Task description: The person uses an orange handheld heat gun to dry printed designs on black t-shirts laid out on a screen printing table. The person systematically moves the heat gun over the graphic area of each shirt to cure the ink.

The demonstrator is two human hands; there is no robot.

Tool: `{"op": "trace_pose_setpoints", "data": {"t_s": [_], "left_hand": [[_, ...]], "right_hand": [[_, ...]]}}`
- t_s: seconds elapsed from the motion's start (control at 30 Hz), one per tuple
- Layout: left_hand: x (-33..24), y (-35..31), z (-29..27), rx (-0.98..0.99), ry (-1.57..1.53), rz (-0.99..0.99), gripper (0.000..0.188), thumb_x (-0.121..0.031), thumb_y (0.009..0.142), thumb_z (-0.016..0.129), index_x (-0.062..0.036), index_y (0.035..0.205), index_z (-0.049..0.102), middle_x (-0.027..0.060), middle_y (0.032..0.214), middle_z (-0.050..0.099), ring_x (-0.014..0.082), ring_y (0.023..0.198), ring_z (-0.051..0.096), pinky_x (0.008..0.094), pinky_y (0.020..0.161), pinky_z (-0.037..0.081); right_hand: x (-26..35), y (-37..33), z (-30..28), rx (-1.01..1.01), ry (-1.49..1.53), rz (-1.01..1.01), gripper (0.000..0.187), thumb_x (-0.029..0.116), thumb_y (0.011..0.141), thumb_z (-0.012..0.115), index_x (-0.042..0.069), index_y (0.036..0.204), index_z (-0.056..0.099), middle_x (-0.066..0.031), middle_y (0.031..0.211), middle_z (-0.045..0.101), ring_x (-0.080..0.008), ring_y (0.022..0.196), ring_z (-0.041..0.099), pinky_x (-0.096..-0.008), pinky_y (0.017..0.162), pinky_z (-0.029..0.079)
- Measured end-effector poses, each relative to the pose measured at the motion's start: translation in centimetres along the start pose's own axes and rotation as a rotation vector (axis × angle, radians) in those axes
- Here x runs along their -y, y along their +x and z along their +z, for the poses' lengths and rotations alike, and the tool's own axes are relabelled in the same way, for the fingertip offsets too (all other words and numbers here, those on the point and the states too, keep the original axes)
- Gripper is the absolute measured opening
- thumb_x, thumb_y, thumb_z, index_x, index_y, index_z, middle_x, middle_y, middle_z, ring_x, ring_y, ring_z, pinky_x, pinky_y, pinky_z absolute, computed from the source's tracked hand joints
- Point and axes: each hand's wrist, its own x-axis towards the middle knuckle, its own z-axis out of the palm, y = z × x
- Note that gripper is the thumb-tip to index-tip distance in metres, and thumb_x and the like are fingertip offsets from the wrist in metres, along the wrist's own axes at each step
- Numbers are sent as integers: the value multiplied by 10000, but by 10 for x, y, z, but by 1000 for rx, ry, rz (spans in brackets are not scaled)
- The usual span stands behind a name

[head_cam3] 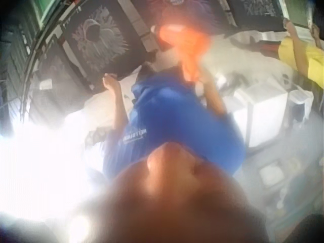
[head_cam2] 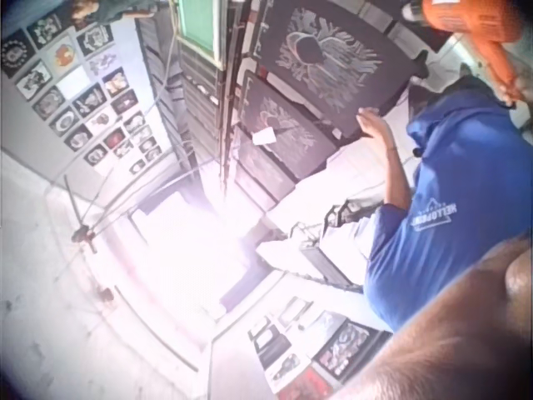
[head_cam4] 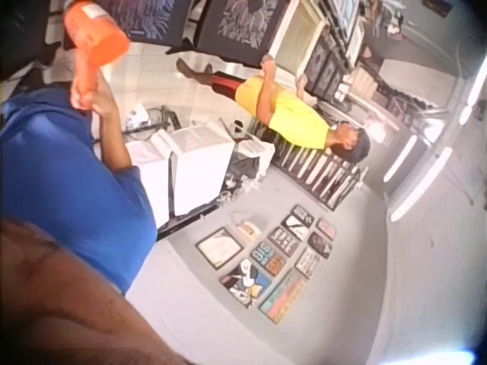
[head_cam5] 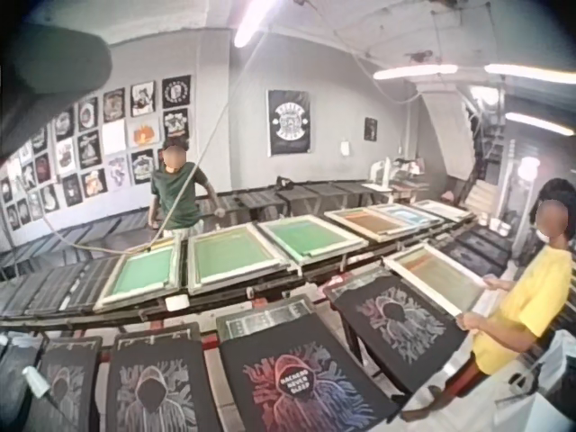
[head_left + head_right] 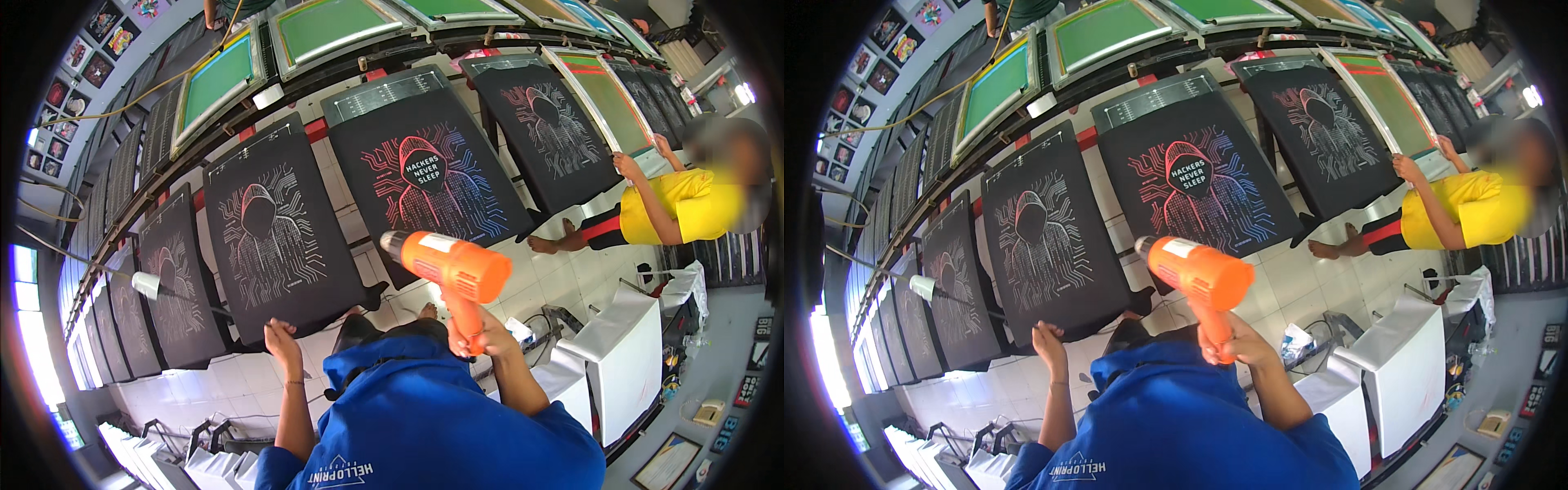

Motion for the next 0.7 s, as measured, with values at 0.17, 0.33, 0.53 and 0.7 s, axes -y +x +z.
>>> {"op": "trace_pose_setpoints", "data": {"t_s": [0.17,0.33,0.53,0.7], "left_hand": [[-22,-13,43,81,74,-10,344,-218,1048,431,-10,788,514,61,686,566,133,621,576,285,616,507],[-40,-22,76,198,111,21,347,-200,1040,436,0,773,531,80,694,599,150,629,595,299,623,503],[-18,-9,89,180,154,-37,385,-228,1041,430,-4,745,533,75,667,597,148,585,572,299,568,475],[-12,-21,78,82,280,-66,383,-248,1044,436,-6,762,528,75,653,577,144,579,548,307,546,447]], "right_hand": [[25,-29,-30,-1,8,-82,796,136,749,734,71,1403,284,-66,804,530,-172,657,567,-359,654,497],[41,-21,-39,-145,-79,-120,800,154,715,749,109,1348,261,-34,761,498,-164,599,554,-371,668,496],[64,-8,-31,-294,-170,-153,804,194,720,751,139,1373,285,-31,753,478,-149,615,550,-353,661,482],[84,2,-39,-471,-379,-152,732,229,732,739,67,1333,354,-48,753,503,-150,632,542,-332,654,476]]}}
